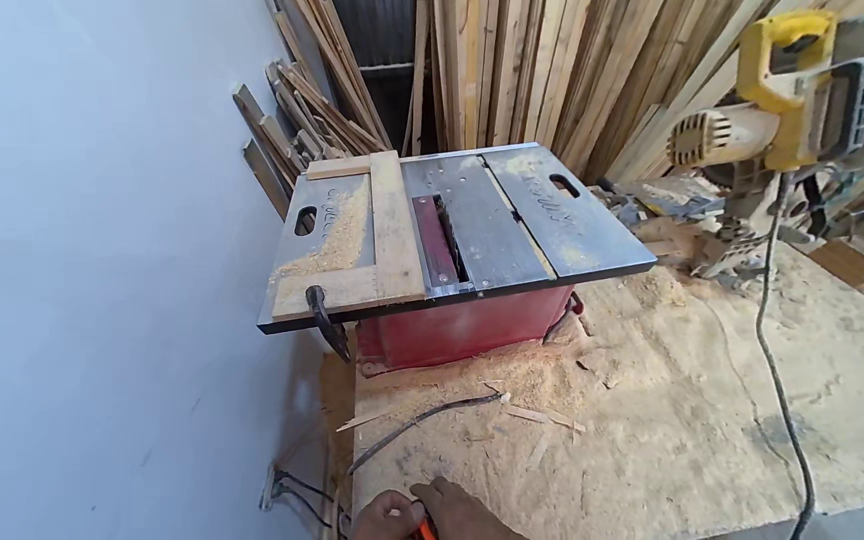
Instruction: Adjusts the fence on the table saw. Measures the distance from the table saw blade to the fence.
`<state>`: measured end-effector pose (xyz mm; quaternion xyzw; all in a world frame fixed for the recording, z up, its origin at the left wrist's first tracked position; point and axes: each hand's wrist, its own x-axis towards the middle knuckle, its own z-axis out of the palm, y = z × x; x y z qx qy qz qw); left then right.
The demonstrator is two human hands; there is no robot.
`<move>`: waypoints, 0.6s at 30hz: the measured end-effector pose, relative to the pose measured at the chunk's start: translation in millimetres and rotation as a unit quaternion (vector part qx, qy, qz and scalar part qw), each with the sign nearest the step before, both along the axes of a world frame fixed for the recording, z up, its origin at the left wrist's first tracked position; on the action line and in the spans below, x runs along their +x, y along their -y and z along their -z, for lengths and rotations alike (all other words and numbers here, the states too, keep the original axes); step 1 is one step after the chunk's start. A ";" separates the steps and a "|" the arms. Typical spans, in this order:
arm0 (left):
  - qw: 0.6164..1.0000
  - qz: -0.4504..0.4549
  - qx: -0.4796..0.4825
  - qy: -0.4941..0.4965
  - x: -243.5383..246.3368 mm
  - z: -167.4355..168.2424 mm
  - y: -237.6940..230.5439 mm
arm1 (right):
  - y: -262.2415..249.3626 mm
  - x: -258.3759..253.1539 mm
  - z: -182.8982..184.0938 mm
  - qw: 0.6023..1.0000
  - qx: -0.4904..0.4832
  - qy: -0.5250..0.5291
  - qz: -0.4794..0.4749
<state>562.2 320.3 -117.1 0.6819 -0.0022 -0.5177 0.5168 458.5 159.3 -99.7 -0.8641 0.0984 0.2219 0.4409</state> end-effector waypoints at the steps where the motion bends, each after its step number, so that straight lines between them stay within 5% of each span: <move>1: 1.000 -0.014 -0.013 -0.025 0.0 0.0 3.3 | 2.6 1.0 2.1 1.000 0.003 0.005 -0.005; 6: 0.988 0.148 -0.027 0.039 27.3 -28.4 6.3 | 45.9 -11.4 -2.7 0.996 0.077 0.035 0.019; 10: 0.983 0.085 -0.132 0.093 61.9 -82.9 0.1 | 102.9 -30.7 -14.2 0.998 0.046 -0.031 0.042; 14: 0.949 0.209 -0.137 0.192 68.6 -120.6 5.7 | 112.1 -40.3 -3.1 0.995 0.061 -0.050 0.068; 18: 0.964 0.134 -0.164 0.162 67.5 -134.3 14.3 | 104.5 -44.1 4.8 0.978 0.190 -0.064 0.058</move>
